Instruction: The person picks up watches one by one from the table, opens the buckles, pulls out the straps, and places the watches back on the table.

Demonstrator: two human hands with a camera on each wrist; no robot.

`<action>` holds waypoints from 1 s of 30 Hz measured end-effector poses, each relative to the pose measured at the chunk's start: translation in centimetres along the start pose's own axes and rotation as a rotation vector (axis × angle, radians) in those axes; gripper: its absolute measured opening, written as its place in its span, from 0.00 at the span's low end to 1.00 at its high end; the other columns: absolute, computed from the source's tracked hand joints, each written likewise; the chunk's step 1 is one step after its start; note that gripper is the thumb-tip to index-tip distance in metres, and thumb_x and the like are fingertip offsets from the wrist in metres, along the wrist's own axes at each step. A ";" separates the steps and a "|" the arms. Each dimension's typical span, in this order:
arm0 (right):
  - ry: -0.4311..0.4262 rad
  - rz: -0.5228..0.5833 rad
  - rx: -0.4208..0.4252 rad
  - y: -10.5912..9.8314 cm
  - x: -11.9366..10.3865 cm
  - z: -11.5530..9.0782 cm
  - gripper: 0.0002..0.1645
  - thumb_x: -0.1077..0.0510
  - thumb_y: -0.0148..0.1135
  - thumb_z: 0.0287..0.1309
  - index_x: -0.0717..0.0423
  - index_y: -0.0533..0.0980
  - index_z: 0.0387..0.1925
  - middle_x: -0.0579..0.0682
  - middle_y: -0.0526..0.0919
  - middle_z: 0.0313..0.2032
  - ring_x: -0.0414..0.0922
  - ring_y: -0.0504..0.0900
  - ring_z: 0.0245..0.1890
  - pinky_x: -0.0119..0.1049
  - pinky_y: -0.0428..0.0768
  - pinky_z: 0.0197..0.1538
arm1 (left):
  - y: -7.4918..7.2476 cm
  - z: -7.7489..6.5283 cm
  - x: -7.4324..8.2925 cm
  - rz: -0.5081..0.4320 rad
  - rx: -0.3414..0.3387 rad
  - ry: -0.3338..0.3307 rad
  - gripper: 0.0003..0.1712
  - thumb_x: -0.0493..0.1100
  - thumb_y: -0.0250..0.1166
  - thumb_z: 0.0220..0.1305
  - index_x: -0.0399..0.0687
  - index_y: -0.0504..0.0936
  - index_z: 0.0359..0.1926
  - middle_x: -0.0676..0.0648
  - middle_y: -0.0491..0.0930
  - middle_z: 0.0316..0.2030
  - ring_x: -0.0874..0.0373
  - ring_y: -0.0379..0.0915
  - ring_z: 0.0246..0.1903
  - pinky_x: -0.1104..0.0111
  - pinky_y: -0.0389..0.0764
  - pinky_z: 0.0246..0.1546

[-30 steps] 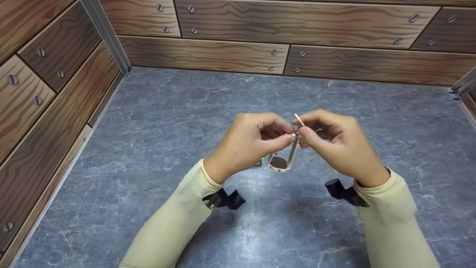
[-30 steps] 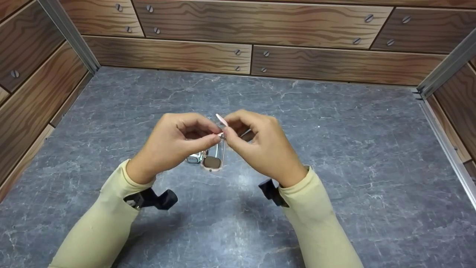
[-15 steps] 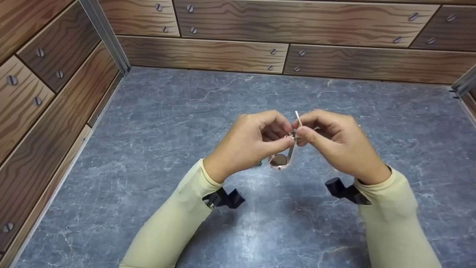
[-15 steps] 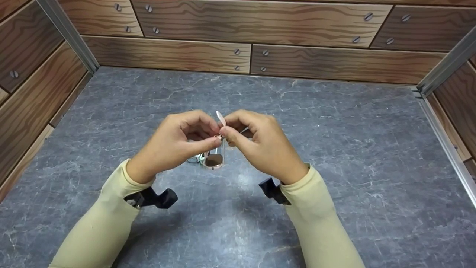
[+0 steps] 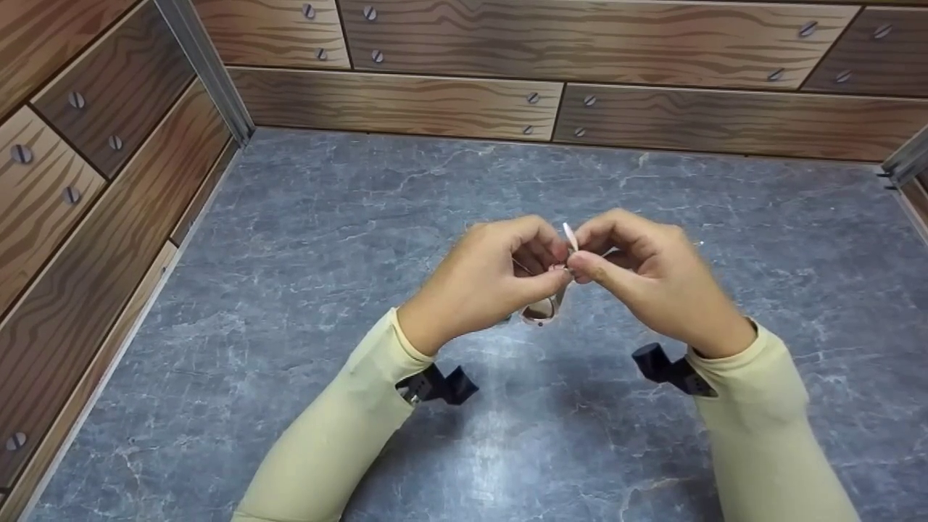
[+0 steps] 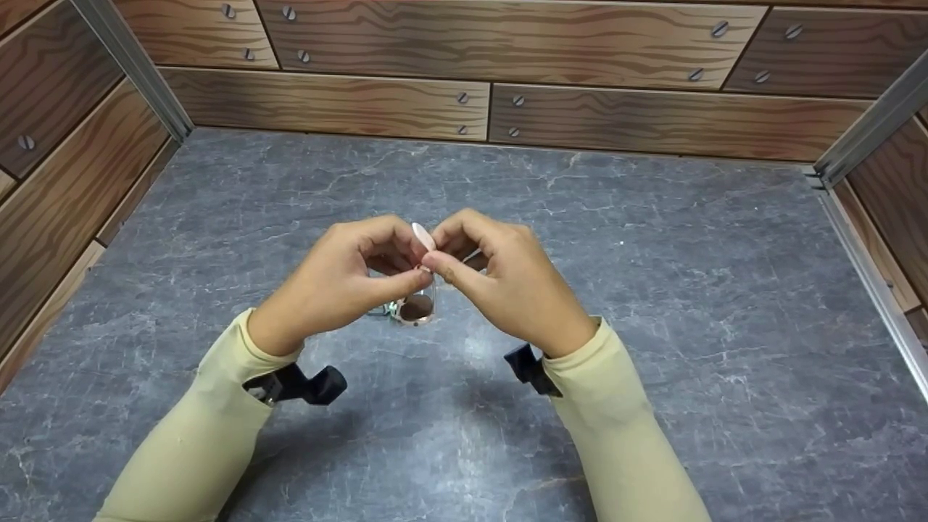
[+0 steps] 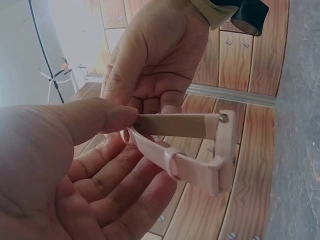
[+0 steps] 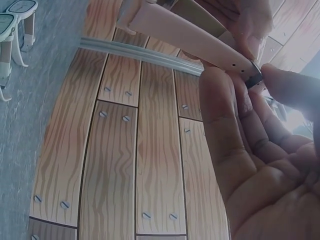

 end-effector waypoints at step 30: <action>-0.049 0.011 -0.037 0.7 -0.4 0.1 0.06 0.72 0.66 0.63 0.63 0.81 0.40 0.51 0.87 0.36 0.41 0.87 0.34 0.31 0.86 0.37 | 0.0 0.0 0.1 0.014 -0.014 0.030 0.07 0.36 0.70 0.66 0.44 0.80 0.33 0.52 0.82 0.30 0.66 0.79 0.29 0.70 0.83 0.30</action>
Point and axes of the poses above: each hand's wrist, its own z-axis towards the middle knuckle, its own y-axis out of the palm, x = y × z, the point moved 9 cm from there along z, towards the middle knuckle
